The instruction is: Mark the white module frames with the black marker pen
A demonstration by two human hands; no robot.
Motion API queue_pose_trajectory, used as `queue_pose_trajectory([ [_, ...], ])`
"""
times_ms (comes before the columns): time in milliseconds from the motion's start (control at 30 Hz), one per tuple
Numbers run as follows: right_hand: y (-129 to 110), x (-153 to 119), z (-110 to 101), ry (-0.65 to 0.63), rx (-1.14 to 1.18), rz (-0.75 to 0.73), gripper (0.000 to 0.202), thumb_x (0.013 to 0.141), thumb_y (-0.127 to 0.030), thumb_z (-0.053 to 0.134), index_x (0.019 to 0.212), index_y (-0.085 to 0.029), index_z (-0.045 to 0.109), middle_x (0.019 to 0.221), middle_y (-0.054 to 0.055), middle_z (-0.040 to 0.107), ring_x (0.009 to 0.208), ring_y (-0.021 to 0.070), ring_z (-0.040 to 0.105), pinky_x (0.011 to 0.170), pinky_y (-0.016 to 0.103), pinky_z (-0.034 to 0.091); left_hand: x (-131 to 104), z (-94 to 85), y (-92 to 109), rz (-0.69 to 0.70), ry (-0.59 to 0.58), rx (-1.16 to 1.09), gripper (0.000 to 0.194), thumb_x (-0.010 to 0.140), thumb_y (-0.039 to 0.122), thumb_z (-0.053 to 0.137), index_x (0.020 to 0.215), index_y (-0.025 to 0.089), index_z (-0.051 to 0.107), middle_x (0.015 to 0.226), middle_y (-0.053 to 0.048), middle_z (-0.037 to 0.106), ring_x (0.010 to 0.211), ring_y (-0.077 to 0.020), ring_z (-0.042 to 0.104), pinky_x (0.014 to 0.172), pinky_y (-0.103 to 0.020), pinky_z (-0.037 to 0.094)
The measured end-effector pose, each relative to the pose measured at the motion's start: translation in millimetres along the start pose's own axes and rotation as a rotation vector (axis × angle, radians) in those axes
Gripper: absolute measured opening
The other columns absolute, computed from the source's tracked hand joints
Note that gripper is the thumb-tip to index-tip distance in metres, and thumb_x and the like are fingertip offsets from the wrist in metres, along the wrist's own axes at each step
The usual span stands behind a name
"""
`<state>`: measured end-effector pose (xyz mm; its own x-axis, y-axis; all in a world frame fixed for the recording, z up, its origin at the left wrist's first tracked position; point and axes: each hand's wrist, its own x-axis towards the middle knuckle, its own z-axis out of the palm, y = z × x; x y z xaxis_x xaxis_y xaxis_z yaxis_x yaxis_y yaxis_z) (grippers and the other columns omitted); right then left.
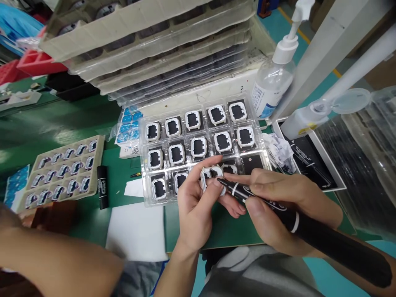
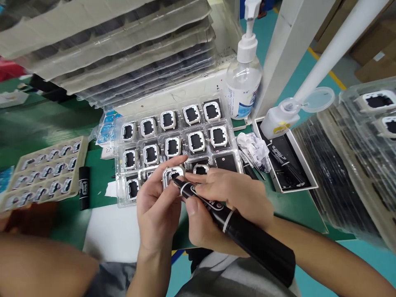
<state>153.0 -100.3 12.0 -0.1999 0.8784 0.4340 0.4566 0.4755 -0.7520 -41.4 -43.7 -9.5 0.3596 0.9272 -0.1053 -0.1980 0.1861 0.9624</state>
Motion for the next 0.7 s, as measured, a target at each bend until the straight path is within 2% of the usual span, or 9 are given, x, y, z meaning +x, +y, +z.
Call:
queue_pose_trajectory([
  [67,1,-1,-5,-0.036,-0.026,-0.006,0.019,0.096,-0.007,0.070,0.097,-0.025,0.073,0.077,0.004,0.075,0.117,0.0295,0.081,0.095,0.035,0.073,0,0.7,2,-0.012,-0.011,-0.027,0.040,0.103,0.036,0.076,0.141,0.029,0.071,0.075,0.002,0.078,0.055,-0.0149,0.073,0.050,-0.023,0.060],
  [233,-4,-7,-3,-0.032,0.023,0.054,0.025,0.092,-0.004,0.073,0.106,-0.024,0.076,0.111,0.011,0.081,0.121,0.0292,0.080,0.089,0.033,0.073,0,-0.1,8,-0.079,-0.127,-0.176,0.043,0.107,0.031,0.070,0.150,0.025,0.066,0.066,0.003,0.078,0.051,-0.0165,0.075,0.049,-0.022,0.060],
  [400,-12,-7,2,0.030,0.125,0.128,0.033,0.089,-0.001,0.072,0.107,-0.028,0.076,0.099,0.005,0.082,0.103,0.0262,0.083,0.083,0.035,0.073,1,-3.1,11,-0.158,-0.215,-0.330,0.049,0.109,0.026,0.067,0.156,0.019,0.058,0.069,0.000,0.082,0.056,-0.0193,0.079,0.051,-0.021,0.061],
  [600,-6,-6,-6,-0.025,0.087,0.031,0.034,0.084,0.001,0.075,0.110,-0.022,0.074,0.121,0.013,0.082,0.102,0.0262,0.084,0.078,0.030,0.072,3,-5.0,9,-0.205,-0.258,-0.416,0.049,0.108,0.028,0.067,0.155,0.017,0.057,0.069,-0.001,0.082,0.051,-0.0172,0.077,0.049,-0.018,0.059],
  [700,-4,-6,-4,0.024,0.107,0.028,0.035,0.083,0.004,0.075,0.105,-0.024,0.074,0.113,0.009,0.084,0.103,0.0275,0.084,0.088,0.035,0.074,2,-2.3,9,-0.178,-0.237,-0.355,0.049,0.108,0.028,0.067,0.155,0.018,0.058,0.069,0.000,0.081,0.053,-0.0174,0.078,0.051,-0.020,0.060],
])
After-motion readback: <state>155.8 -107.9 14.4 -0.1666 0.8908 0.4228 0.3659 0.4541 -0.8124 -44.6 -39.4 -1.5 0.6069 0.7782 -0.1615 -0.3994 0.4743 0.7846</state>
